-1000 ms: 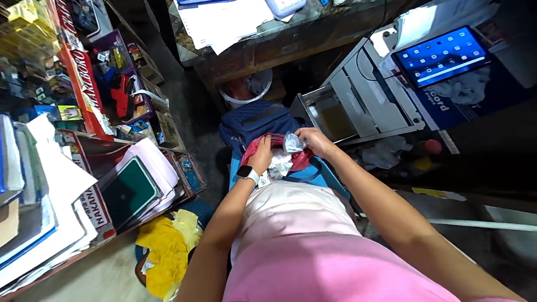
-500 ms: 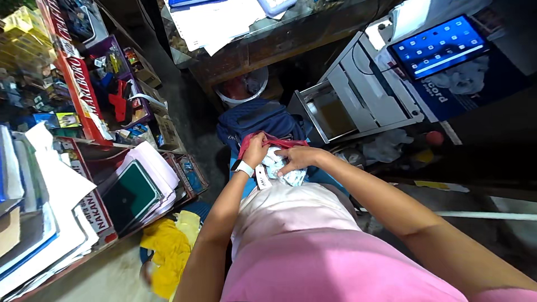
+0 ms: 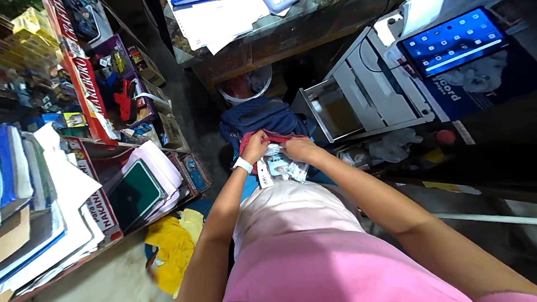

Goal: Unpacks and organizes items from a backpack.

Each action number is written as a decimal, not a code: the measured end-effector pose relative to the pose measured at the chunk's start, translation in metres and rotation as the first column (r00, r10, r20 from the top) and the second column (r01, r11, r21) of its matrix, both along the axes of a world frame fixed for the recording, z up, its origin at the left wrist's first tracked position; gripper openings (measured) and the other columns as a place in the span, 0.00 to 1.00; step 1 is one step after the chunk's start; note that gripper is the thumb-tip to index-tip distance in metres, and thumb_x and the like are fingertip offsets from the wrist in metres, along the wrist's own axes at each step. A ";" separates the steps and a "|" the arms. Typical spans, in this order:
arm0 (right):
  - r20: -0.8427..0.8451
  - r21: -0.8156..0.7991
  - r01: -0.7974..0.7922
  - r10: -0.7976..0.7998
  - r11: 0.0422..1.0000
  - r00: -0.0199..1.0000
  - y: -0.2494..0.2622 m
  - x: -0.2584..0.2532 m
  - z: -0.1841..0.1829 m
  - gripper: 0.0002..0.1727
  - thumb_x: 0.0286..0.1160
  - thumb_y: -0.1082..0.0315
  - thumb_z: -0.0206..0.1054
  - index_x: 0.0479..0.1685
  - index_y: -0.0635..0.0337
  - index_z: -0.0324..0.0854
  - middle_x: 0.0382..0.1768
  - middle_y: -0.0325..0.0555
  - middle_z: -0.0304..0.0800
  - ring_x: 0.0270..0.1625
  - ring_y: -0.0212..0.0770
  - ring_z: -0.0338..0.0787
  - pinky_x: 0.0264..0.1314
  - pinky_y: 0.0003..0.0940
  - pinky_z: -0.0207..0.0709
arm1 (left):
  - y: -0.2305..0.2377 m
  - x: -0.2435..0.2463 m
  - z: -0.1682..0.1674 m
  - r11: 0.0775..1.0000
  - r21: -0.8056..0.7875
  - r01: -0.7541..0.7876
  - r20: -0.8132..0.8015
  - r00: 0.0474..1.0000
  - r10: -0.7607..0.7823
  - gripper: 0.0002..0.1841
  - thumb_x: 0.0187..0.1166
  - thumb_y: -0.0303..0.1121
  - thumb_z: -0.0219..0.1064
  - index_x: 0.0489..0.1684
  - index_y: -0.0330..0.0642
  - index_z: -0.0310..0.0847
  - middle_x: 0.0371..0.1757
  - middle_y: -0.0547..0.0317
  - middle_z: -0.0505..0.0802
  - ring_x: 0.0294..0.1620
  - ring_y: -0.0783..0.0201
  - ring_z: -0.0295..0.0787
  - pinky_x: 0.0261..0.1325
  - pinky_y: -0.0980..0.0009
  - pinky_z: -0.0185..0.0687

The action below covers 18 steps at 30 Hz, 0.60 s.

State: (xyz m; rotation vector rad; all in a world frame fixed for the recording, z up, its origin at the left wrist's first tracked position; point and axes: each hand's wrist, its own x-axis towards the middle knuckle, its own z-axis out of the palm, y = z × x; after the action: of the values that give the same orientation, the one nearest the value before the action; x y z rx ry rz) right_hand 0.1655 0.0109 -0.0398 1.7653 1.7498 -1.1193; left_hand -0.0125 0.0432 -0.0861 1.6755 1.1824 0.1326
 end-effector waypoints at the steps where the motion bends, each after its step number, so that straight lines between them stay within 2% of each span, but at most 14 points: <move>1: 0.009 0.012 0.018 -0.018 1.000 1.000 -0.001 0.001 0.000 0.22 0.93 0.57 0.52 0.65 0.61 0.86 0.63 0.65 0.88 0.71 0.67 0.84 0.70 0.69 0.73 | 0.000 0.000 -0.001 1.000 0.014 -0.002 0.004 1.000 0.002 0.10 0.83 0.26 0.64 0.56 0.32 0.78 0.44 0.36 0.89 0.42 0.44 0.88 0.48 0.48 0.84; 6: 0.072 0.032 0.078 -0.080 0.996 0.994 -0.006 -0.003 0.001 0.20 0.92 0.60 0.53 0.61 0.63 0.87 0.62 0.66 0.89 0.68 0.67 0.86 0.66 0.68 0.76 | 0.001 -0.003 0.001 0.999 0.024 0.026 -0.011 1.000 -0.026 0.12 0.76 0.20 0.64 0.56 0.31 0.79 0.48 0.35 0.90 0.47 0.43 0.89 0.51 0.48 0.84; 11: 0.062 0.033 0.101 -0.103 0.994 0.993 -0.007 -0.002 0.002 0.20 0.92 0.59 0.53 0.59 0.63 0.88 0.60 0.65 0.90 0.68 0.67 0.86 0.65 0.69 0.75 | -0.003 -0.007 0.004 0.998 0.044 0.055 0.005 0.998 -0.055 0.13 0.73 0.16 0.61 0.54 0.34 0.74 0.52 0.35 0.88 0.50 0.42 0.88 0.50 0.47 0.83; 14: 0.020 0.038 0.102 -0.102 0.994 0.995 -0.006 0.004 -0.001 0.20 0.91 0.58 0.56 0.56 0.64 0.88 0.58 0.67 0.90 0.66 0.69 0.87 0.65 0.71 0.75 | -0.004 -0.007 0.018 0.982 0.145 0.120 0.037 0.991 -0.126 0.11 0.75 0.14 0.59 0.51 0.29 0.81 0.57 0.34 0.88 0.61 0.40 0.86 0.65 0.46 0.81; 16: 0.006 0.024 0.074 -0.074 0.997 0.997 -0.002 0.008 -0.003 0.21 0.90 0.56 0.57 0.54 0.65 0.89 0.58 0.66 0.90 0.67 0.68 0.86 0.65 0.71 0.74 | -0.010 -0.012 0.025 0.958 0.209 0.194 0.032 0.978 -0.205 0.13 0.80 0.16 0.57 0.57 0.30 0.83 0.56 0.36 0.90 0.61 0.42 0.88 0.67 0.46 0.81; 18: -0.008 -0.005 0.033 -0.033 0.999 0.999 0.002 0.011 -0.004 0.21 0.89 0.55 0.59 0.54 0.65 0.88 0.60 0.65 0.89 0.70 0.66 0.85 0.67 0.70 0.73 | -0.020 -0.021 0.034 0.936 0.208 0.284 -0.013 0.958 -0.287 0.18 0.84 0.19 0.53 0.68 0.34 0.79 0.60 0.40 0.91 0.62 0.46 0.90 0.68 0.47 0.82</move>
State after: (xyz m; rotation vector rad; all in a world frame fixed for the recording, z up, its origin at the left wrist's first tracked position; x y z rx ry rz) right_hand 0.1767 0.0127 -0.0437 1.7951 1.7268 -1.1446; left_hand -0.0334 0.0236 -0.0522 2.0088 0.9230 0.0917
